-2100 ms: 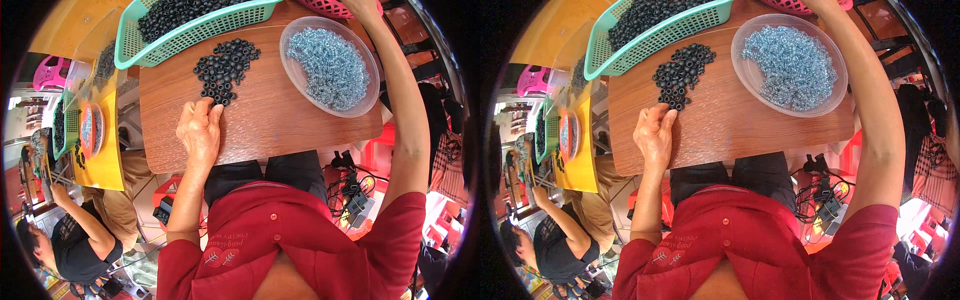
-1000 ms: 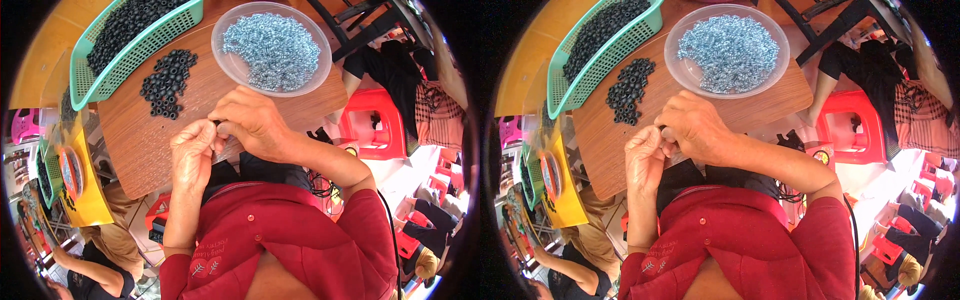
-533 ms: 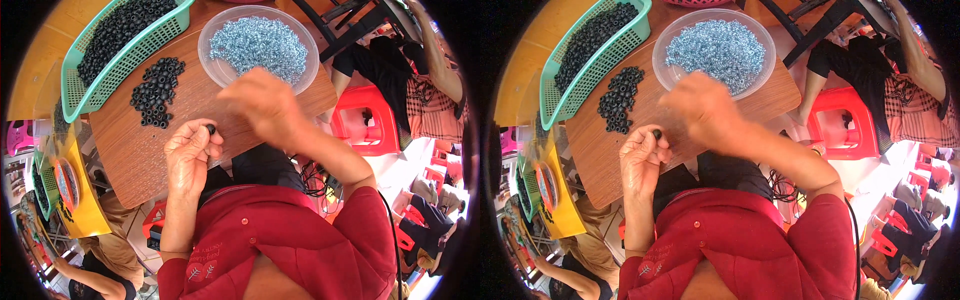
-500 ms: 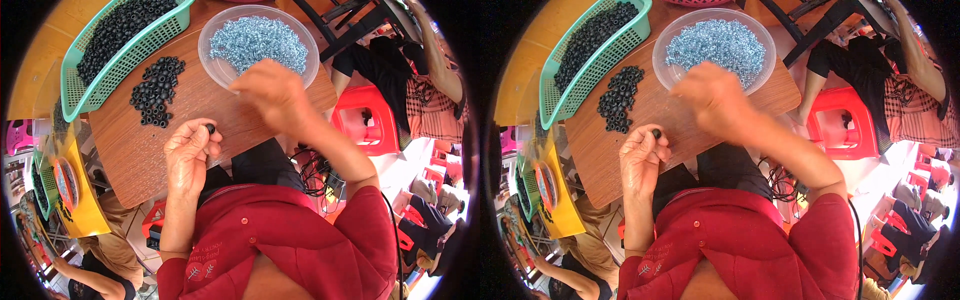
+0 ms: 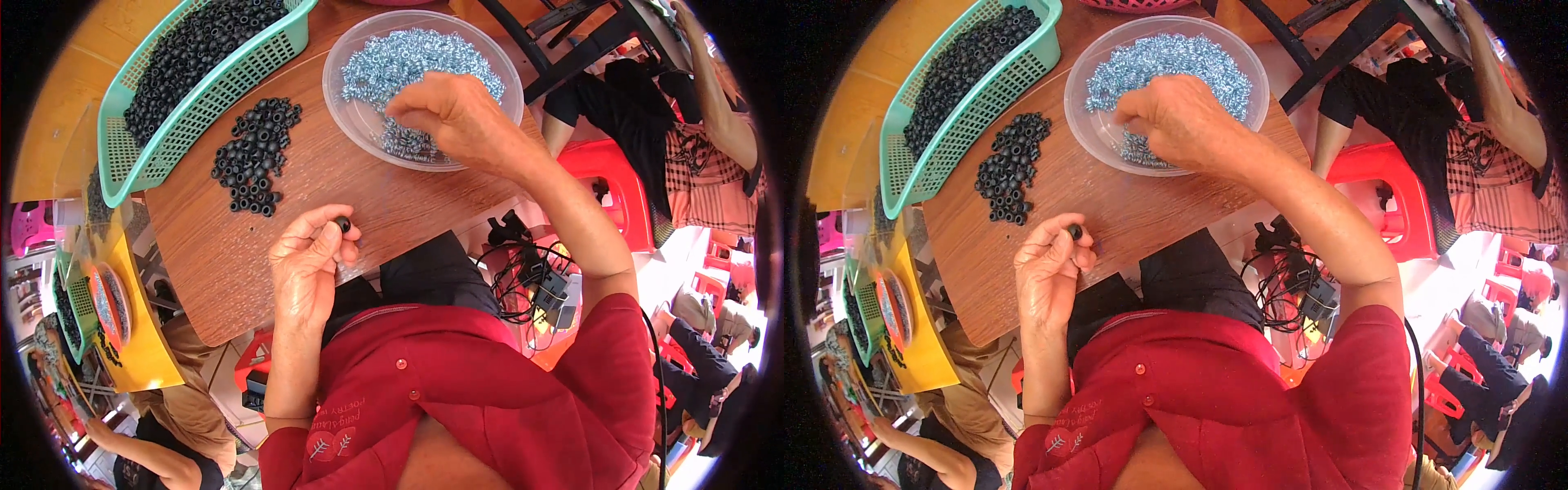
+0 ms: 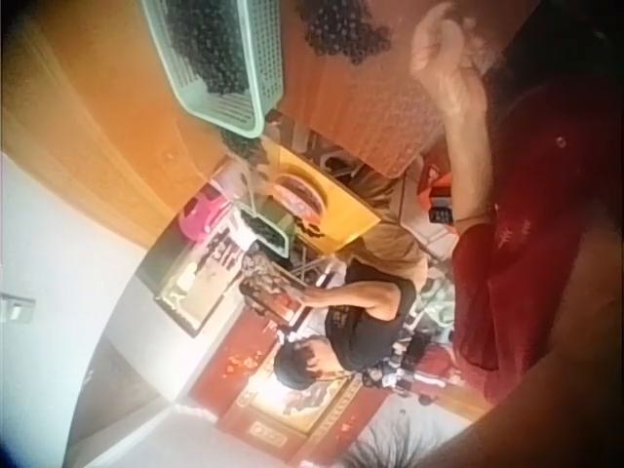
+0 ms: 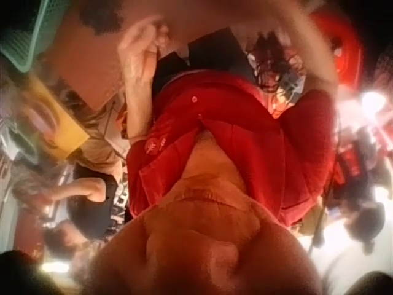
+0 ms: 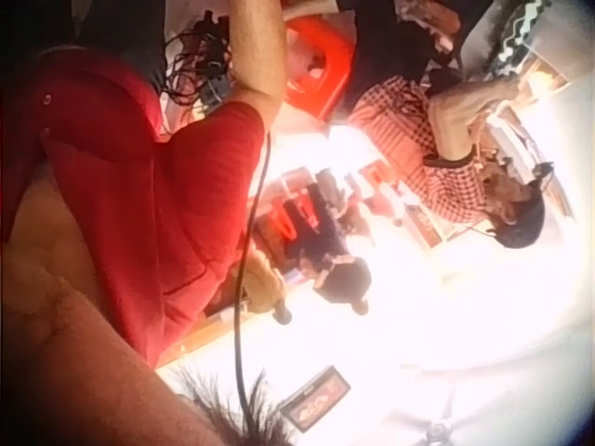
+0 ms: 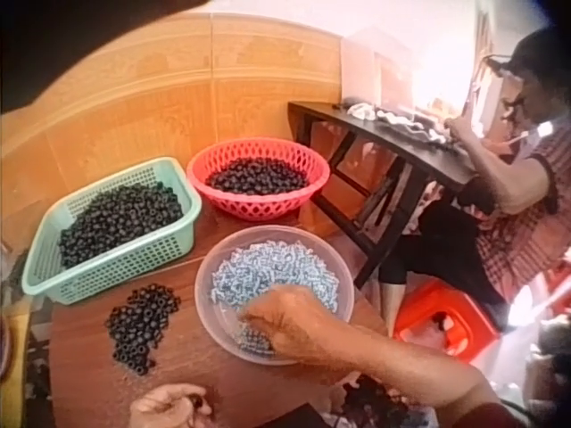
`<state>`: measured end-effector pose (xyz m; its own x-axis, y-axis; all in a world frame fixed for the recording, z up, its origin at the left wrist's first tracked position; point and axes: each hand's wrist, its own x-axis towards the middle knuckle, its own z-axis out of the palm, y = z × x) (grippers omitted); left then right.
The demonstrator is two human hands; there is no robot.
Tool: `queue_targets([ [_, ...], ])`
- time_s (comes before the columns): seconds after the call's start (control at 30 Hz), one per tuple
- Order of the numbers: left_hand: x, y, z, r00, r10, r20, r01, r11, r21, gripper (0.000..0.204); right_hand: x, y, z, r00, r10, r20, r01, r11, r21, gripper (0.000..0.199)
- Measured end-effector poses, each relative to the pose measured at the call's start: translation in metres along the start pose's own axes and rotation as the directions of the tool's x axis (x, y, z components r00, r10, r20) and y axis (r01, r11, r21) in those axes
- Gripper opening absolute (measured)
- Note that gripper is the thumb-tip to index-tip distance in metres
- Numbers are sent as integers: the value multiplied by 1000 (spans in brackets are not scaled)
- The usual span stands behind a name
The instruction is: The person assembles components by taking small springs from a dish and inserting them into plastic parts by hand.
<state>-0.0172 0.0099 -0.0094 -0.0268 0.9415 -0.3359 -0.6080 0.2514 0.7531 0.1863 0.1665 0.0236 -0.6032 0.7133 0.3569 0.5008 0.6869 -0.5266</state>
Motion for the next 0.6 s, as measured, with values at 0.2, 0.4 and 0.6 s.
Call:
queue_targets([
  [0.2, 2, 1, 0, 1000, -19, -8, 19, 999, 45, 23, 0, -1, 8, 952, 41, 302, -49, 999, 16, 18],
  [0.4, 4, 2, -1, 1000, -23, -20, 24, 1000, 14, 22, 23, 0, 12, 981, 115, 159, -136, 983, 125, 17],
  [0.6, 6, 1, -2, 1000, -21, -16, 21, 1000, 12, 21, 30, 8, 20, 997, -47, 63, 47, 999, 5, 11],
])
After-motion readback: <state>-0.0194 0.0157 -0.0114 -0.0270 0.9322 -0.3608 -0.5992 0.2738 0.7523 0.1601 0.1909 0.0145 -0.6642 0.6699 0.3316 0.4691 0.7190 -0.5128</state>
